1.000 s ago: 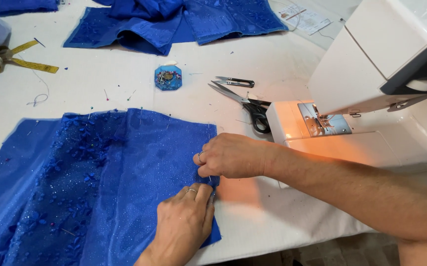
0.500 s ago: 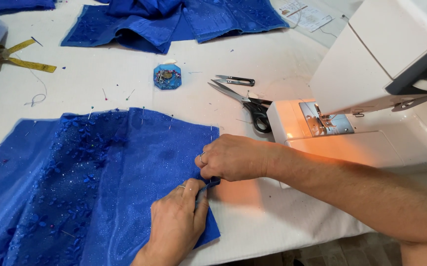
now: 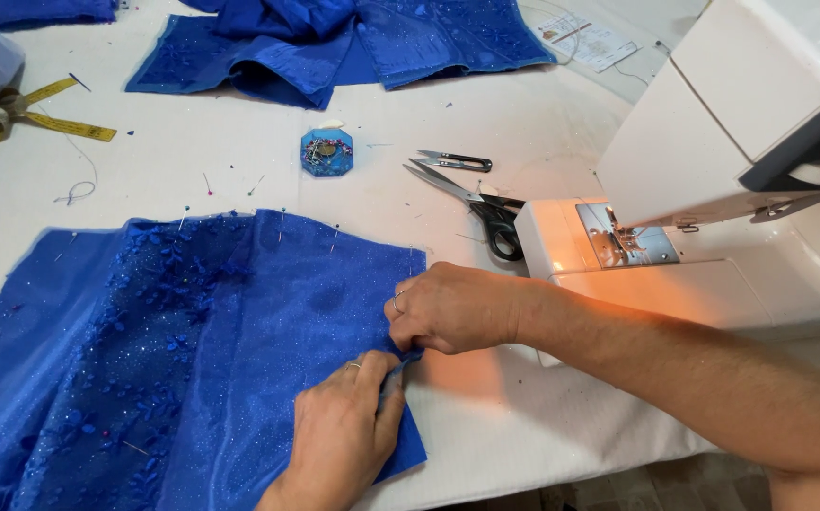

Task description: The person aligns two pieces of blue fabric on a white table and secures them with straight pins. They smooth the fabric with their hands and repeatedly insert pins along the edges to hold the layers together.

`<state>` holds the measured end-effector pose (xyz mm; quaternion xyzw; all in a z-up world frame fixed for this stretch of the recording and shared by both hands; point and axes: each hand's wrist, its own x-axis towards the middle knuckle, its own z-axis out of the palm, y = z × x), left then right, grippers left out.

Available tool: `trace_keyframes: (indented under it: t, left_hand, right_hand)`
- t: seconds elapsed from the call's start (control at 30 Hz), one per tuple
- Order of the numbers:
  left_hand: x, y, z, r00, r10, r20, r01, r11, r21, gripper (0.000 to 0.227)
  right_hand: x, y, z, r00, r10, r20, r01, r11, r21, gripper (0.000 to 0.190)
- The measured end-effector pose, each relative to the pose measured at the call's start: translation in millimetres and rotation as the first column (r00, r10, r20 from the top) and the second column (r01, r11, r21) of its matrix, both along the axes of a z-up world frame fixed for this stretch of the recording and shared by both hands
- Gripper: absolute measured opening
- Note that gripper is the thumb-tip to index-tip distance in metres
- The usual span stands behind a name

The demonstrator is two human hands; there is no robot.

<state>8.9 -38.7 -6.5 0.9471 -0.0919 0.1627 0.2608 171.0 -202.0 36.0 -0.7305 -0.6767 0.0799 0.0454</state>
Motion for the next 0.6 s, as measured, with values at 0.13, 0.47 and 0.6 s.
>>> trace_keyframes:
  t: [0.13, 0.47, 0.6]
  left_hand:
    - [-6.5, -1.9, 0.0, 0.998, -0.056, 0.024, 0.056, 0.998, -0.001, 0.016]
    - [-14.0, -11.3, -25.5, 0.923, -0.148, 0.355, 0.122, 0.988, 0.094, 0.019]
    - [-14.2, -11.2, -26.0, 0.925, -0.147, 0.350, 0.116, 0.987, 0.109, 0.020]
  right_hand:
    - [0.3, -1.0, 0.7, 1.000, -0.004, -0.012, 0.004, 1.000, 0.005, 0.021]
    - [-1.1, -2.1, 4.3, 0.999, -0.032, -0.026, 0.033, 0.999, 0.024, 0.021]
    - [-2.6, -1.1, 9.4, 0.997, -0.055, -0.056, 0.054, 0.998, -0.023, 0.022]
